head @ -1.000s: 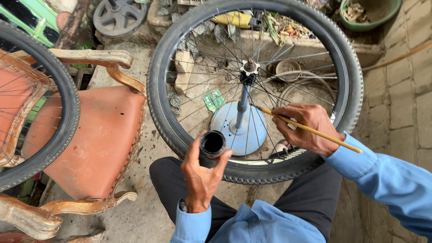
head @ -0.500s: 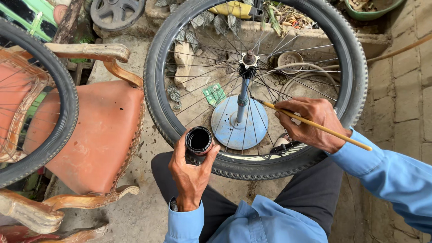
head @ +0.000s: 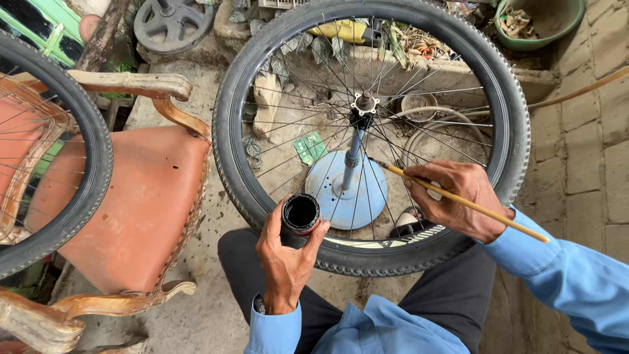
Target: The person places a cloth on a plastic chair, then uses a paintbrush to apply black paint to the rim of a bicycle wheel mounted on a stand. The person repeatedly dips the brush into a small paint can and paints sections of the wheel rim.
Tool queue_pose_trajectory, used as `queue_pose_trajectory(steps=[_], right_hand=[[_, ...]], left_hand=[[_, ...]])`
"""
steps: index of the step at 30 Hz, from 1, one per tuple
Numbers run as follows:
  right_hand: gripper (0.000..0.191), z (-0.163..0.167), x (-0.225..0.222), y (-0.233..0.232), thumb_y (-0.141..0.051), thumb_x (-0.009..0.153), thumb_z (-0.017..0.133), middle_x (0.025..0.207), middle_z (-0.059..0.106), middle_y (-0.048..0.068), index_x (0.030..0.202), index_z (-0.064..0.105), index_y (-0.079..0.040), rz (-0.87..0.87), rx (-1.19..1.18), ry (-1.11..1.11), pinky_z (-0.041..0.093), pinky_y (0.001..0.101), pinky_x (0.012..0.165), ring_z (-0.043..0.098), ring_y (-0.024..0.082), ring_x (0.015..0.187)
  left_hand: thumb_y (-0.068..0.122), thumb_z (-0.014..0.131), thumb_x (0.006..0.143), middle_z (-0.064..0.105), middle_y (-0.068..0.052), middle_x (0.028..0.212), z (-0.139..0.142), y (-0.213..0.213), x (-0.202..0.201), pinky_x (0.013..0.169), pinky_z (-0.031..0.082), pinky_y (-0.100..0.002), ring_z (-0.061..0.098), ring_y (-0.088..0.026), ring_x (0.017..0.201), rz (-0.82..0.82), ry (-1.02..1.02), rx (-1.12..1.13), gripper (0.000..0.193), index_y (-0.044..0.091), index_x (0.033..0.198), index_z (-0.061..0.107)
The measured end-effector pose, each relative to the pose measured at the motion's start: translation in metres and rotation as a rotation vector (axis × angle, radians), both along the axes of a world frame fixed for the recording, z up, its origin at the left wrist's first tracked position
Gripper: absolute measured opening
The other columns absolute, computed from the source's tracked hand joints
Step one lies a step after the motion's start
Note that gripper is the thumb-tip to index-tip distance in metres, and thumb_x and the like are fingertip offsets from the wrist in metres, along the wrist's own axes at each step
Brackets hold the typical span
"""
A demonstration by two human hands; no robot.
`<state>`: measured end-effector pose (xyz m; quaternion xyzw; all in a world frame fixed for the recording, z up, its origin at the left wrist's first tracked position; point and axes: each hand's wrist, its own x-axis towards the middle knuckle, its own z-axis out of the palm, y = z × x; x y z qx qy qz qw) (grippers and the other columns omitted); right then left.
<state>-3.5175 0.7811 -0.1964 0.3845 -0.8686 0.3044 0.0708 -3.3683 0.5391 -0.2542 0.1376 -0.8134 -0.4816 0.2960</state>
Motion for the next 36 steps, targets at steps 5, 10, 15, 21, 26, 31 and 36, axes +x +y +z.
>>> queue_pose_trajectory(steps=[5, 10, 15, 21, 26, 31, 36], right_hand=[[0.02, -0.007, -0.003, -0.003, -0.012, 0.084, 0.075, 0.085, 0.075, 0.015, 0.1, 0.076, 0.0, 0.024, -0.06, 0.013, 0.06, 0.0347, 0.058, 0.073, 0.026, 0.064], [0.019, -0.014, -0.003, -0.004, -0.012, 0.082, 0.076, 0.082, 0.077, 0.014, 0.098, 0.077, 0.0, 0.045, -0.018, -0.024, 0.06, 0.0341, 0.056, 0.074, 0.024, 0.062], [0.016, -0.017, -0.005, 0.001, -0.01, 0.085, 0.072, 0.081, 0.078, 0.012, 0.097, 0.079, -0.001, 0.073, -0.068, -0.151, 0.063, 0.0285, 0.049, 0.075, 0.018, 0.057], [0.018, -0.017, -0.006, -0.003, -0.011, 0.084, 0.074, 0.081, 0.078, 0.014, 0.098, 0.077, 0.001, 0.079, -0.056, -0.075, 0.062, 0.0307, 0.052, 0.075, 0.02, 0.06], [0.017, -0.006, -0.001, 0.003, -0.009, 0.084, 0.073, 0.08, 0.076, 0.014, 0.097, 0.078, 0.002, 0.033, -0.063, -0.021, 0.061, 0.0296, 0.051, 0.072, 0.019, 0.059], [0.01, -0.008, 0.02, -0.006, -0.006, 0.084, 0.072, 0.076, 0.076, 0.009, 0.091, 0.078, -0.001, 0.173, -0.032, 0.085, 0.056, 0.0268, 0.045, 0.069, 0.014, 0.053], [0.011, -0.01, 0.031, -0.022, -0.008, 0.078, 0.076, 0.066, 0.073, 0.009, 0.087, 0.078, -0.002, 0.133, 0.098, 0.115, 0.051, 0.0337, 0.037, 0.065, 0.019, 0.046]], left_hand=[[0.02, 0.089, 0.078, 0.074, -0.015, 0.113, 0.001, 0.0, 0.001, 0.088, 0.062, -0.035, 0.076, -0.024, 0.101, -0.015, 0.004, 0.034, 0.061, -0.003, 0.128, 0.062], [0.02, 0.089, 0.078, 0.075, -0.016, 0.113, -0.001, -0.001, 0.0, 0.087, 0.063, -0.035, 0.077, -0.024, 0.101, -0.01, -0.004, 0.023, 0.061, -0.003, 0.127, 0.063], [0.021, 0.089, 0.077, 0.073, -0.019, 0.115, -0.005, -0.001, 0.001, 0.089, 0.062, -0.036, 0.075, -0.027, 0.103, -0.017, 0.007, -0.011, 0.064, -0.005, 0.128, 0.061], [0.023, 0.088, 0.077, 0.073, -0.019, 0.116, -0.005, 0.001, 0.002, 0.089, 0.063, -0.037, 0.076, -0.028, 0.105, -0.024, -0.031, 0.054, 0.066, -0.005, 0.13, 0.06], [0.023, 0.09, 0.077, 0.073, -0.02, 0.117, -0.005, 0.002, 0.004, 0.091, 0.061, -0.039, 0.075, -0.03, 0.107, -0.024, -0.045, -0.002, 0.066, -0.005, 0.129, 0.061], [0.023, 0.089, 0.078, 0.072, -0.02, 0.12, -0.01, 0.005, 0.004, 0.092, 0.061, -0.039, 0.074, -0.03, 0.109, -0.047, -0.038, 0.024, 0.067, -0.005, 0.131, 0.06], [0.024, 0.09, 0.077, 0.071, -0.021, 0.121, -0.014, 0.009, 0.004, 0.091, 0.061, -0.039, 0.074, -0.031, 0.109, -0.073, -0.039, 0.015, 0.069, -0.005, 0.131, 0.06]])
